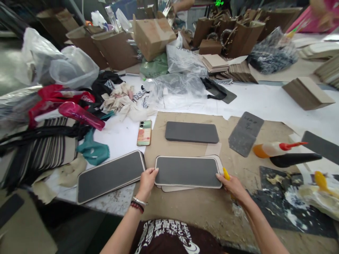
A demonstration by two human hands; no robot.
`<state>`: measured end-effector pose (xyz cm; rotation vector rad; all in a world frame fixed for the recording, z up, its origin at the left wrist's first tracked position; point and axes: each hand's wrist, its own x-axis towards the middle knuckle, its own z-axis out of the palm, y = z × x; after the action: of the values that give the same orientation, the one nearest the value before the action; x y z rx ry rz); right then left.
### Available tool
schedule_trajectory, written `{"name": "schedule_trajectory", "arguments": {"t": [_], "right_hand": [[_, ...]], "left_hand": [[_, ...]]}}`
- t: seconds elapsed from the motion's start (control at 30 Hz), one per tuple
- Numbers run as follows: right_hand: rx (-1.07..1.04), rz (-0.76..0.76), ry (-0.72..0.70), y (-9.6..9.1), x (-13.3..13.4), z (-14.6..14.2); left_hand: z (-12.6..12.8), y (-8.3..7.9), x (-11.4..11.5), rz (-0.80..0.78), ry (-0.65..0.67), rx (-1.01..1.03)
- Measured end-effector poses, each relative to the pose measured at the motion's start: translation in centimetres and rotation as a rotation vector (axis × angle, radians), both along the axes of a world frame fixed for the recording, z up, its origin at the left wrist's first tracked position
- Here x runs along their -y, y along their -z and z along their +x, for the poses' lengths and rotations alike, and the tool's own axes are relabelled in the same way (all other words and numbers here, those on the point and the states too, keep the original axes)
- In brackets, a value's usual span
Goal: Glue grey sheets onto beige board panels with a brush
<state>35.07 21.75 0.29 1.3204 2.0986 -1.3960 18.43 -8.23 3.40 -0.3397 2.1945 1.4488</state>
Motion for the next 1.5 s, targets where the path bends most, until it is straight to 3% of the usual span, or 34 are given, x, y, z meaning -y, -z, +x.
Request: {"name": "schedule_trajectory", "arguments": {"t": [0.13,0.27,0.47,0.57,0.73,1.0,1.17,1.5], "right_hand": [[-0.047,0.041,0.013,-0.6,0.5,0.1],[-0.063,0.192,-0.023,-1.9,0.9,0.1],[-0.174,0.344,-0.073,-4.8,2.2,-1.0],[-0.253,0.327,-0.095,-6.3,4.3,-3.1],[-0.356,0.319,-0.207,-8.1,9.4,-8.0],[-0.411,0.361,-0.373,-8.4,16.6,-12.7],[-0.423,0.366,-0.432,-7.8,19.7,-13.7],[-0.429,0.396,-0.553,-6.7,24.6,-16.2]], "left_hand": [[0.1,0.3,0.0,0.042,-0.009,0.013],[0.2,0.3,-0.2,0.100,-0.027,0.017],[-0.5,-1.7,1.1,0.178,-0.110,-0.012],[-1.5,-3.2,3.8,0.215,-0.190,-0.027],[-2.9,-5.0,10.2,0.248,-0.358,-0.065],[-3.3,-5.9,18.8,0.237,-0.480,-0.100],[-3.1,-5.5,22.2,0.249,-0.539,-0.087],[-3.1,-4.4,27.1,0.172,-0.640,-0.082]]}}
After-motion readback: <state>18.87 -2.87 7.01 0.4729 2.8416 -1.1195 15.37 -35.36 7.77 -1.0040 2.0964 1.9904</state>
